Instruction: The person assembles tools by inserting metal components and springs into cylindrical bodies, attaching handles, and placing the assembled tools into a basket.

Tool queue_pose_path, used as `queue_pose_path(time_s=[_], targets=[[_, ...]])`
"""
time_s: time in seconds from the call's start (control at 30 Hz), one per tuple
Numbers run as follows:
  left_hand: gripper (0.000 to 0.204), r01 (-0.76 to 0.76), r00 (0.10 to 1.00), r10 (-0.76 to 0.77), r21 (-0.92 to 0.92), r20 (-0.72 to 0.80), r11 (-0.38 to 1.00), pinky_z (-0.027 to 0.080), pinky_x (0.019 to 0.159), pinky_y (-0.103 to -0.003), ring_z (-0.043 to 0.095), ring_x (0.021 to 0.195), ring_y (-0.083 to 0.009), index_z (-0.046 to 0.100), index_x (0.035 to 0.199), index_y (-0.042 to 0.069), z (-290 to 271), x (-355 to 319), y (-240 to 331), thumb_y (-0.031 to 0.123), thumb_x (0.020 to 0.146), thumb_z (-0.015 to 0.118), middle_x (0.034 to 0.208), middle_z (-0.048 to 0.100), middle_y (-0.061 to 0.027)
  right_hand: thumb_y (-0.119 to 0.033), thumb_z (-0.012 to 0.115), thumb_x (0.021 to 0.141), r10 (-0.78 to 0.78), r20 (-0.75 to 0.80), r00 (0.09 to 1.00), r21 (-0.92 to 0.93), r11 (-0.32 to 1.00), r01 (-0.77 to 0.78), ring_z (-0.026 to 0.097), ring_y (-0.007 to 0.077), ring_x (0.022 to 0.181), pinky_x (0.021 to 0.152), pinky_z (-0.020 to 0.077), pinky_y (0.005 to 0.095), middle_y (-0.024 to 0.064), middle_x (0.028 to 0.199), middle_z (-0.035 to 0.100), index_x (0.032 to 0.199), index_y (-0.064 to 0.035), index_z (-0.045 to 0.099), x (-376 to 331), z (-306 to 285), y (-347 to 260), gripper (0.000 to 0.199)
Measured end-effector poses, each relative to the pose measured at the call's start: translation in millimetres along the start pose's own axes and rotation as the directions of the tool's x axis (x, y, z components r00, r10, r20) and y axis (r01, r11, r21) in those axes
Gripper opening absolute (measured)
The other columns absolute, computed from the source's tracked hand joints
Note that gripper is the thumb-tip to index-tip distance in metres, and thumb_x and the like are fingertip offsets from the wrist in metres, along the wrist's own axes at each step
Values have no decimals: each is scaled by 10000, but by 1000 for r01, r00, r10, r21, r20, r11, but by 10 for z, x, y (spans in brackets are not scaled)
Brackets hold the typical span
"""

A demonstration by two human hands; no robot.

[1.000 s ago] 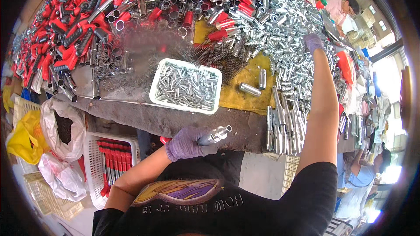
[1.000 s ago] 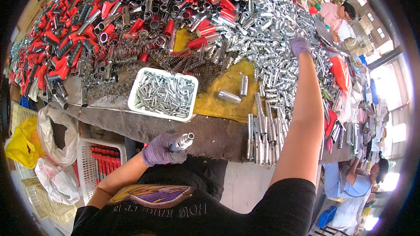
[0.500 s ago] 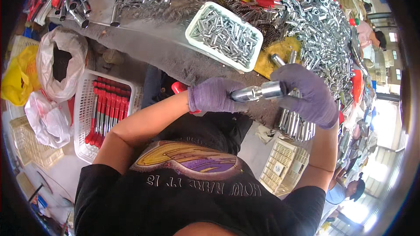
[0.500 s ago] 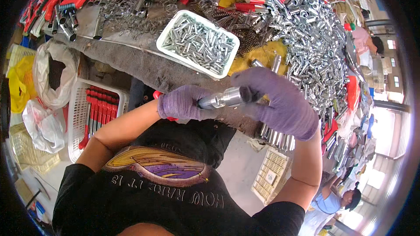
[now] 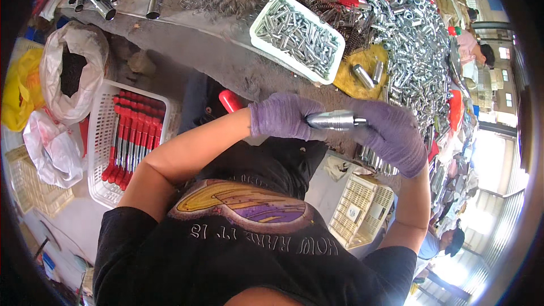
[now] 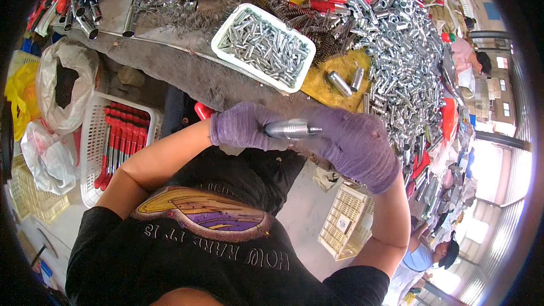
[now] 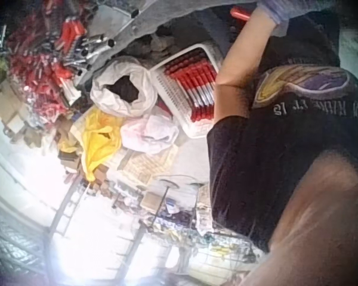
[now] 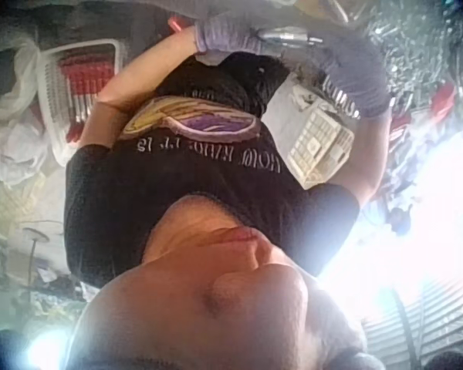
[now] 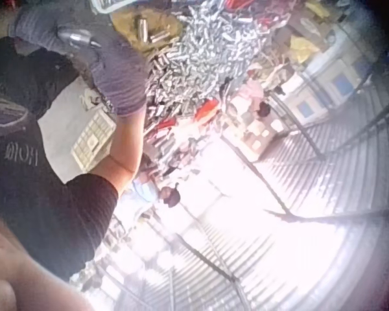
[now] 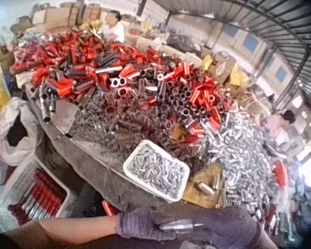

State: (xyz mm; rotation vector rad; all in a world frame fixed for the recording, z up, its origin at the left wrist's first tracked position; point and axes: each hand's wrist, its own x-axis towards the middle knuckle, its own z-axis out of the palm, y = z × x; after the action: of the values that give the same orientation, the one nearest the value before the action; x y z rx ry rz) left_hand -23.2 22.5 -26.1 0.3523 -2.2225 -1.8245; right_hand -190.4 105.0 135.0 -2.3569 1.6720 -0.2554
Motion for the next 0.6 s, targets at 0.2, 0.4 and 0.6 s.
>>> queue_pose_path(time_s=[0.2,0.4,0.6], targets=[[429,-62,997,62,-18,-43,998,492,666,-293,637,705,-166,650,1073,100,40,-7,-122,342,737,761,799,662,-97,-441,672,762,23,-37,999,-78,997,-25,635,287,622,604,502,362,72,655,621,1060,-116,627,58,-12,-39,442],[373,-152,984,157,72,-78,986,474,632,-363,621,700,-301,612,866,121,60,-34,-105,473,760,678,742,615,-104,-475,677,726,286,193,939,-237,942,-238,632,292,683,615,491,365,115,734,622,1015,-90,626,-36,177,-108,485],[401,-81,996,83,100,-19,992,482,643,-324,638,727,-276,645,978,104,43,-28,-79,393,722,755,796,637,-127,-503,654,739,-75,-19,997,-281,958,66,602,309,606,563,472,384,106,629,582,918,-93,609,31,92,-107,450]])
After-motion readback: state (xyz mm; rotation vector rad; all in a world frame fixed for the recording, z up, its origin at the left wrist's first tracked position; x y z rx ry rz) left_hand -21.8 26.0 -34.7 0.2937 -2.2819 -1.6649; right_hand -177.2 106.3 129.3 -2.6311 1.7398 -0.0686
